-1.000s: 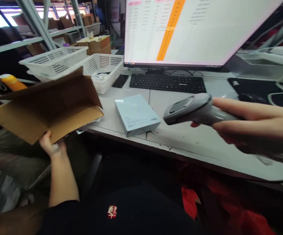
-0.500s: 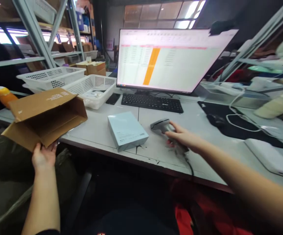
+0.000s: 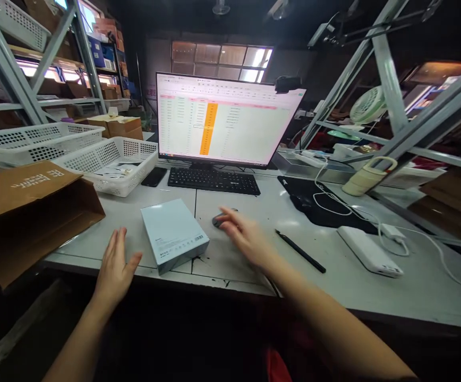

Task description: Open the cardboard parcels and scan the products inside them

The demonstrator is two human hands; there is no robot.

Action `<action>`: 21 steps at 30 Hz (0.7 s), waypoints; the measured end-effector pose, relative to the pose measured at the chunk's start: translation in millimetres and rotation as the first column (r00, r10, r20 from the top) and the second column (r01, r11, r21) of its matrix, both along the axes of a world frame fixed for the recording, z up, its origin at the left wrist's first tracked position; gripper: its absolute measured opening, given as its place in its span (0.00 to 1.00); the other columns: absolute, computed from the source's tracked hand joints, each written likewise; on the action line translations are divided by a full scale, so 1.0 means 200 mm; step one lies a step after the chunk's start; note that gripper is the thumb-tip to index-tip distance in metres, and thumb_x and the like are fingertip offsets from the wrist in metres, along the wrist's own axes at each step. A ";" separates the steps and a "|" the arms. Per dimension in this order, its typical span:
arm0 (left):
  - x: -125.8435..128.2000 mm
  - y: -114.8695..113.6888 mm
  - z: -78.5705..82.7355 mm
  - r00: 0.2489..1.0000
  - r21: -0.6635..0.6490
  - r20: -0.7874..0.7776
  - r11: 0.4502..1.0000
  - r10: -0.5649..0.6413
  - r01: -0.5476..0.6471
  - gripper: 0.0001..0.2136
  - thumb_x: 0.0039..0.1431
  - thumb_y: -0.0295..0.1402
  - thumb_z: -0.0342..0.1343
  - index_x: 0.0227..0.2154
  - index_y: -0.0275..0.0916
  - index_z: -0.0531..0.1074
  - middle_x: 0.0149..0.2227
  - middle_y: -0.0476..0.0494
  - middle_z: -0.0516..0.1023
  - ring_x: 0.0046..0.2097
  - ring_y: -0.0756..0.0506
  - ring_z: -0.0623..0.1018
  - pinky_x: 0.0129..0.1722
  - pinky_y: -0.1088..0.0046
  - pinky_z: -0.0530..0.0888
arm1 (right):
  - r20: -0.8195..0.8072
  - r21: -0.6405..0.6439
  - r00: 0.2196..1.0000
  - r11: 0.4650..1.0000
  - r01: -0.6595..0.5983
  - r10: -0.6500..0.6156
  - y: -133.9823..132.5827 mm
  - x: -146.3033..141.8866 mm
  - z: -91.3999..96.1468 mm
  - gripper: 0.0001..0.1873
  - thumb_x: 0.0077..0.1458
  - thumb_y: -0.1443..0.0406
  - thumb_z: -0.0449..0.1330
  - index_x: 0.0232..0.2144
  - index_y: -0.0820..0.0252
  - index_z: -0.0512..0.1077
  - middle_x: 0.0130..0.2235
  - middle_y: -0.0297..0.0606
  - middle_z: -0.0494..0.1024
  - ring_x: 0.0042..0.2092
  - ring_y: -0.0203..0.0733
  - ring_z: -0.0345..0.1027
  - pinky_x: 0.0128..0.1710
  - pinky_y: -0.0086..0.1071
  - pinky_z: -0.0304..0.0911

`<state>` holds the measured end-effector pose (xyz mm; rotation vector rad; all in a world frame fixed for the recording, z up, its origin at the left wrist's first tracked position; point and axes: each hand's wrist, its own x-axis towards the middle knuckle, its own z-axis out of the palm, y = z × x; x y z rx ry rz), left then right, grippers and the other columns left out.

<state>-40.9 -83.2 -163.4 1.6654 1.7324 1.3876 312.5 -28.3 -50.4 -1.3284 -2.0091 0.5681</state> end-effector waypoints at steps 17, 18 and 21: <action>0.08 0.08 0.11 0.966 0.381 -0.039 0.890 -0.254 0.250 0.45 0.57 0.37 0.68 0.72 0.50 0.51 0.70 0.32 0.62 0.70 0.32 0.67 0.71 0.45 0.66 | -0.183 -0.017 0.952 0.967 -0.254 0.247 -0.14 -0.29 -0.17 0.25 0.63 0.60 0.59 0.61 0.57 0.70 0.57 0.47 0.79 0.57 0.52 0.74 0.58 0.49 0.72; 0.07 0.08 0.10 0.963 0.399 -0.113 0.877 -0.243 0.268 0.45 0.56 0.36 0.68 0.72 0.50 0.51 0.69 0.31 0.62 0.70 0.32 0.67 0.70 0.45 0.67 | -0.176 -0.020 0.954 0.968 -0.249 0.242 -0.14 -0.29 -0.16 0.18 0.63 0.60 0.58 0.54 0.57 0.74 0.53 0.45 0.81 0.54 0.51 0.75 0.57 0.49 0.73; 0.06 0.07 0.10 0.939 0.454 -0.260 0.829 -0.227 0.326 0.46 0.58 0.31 0.65 0.74 0.52 0.46 0.70 0.32 0.61 0.71 0.32 0.66 0.68 0.46 0.70 | -0.152 -0.017 0.957 0.968 -0.252 0.247 -0.16 -0.31 -0.15 0.11 0.65 0.59 0.56 0.43 0.57 0.75 0.47 0.44 0.82 0.48 0.51 0.76 0.52 0.48 0.74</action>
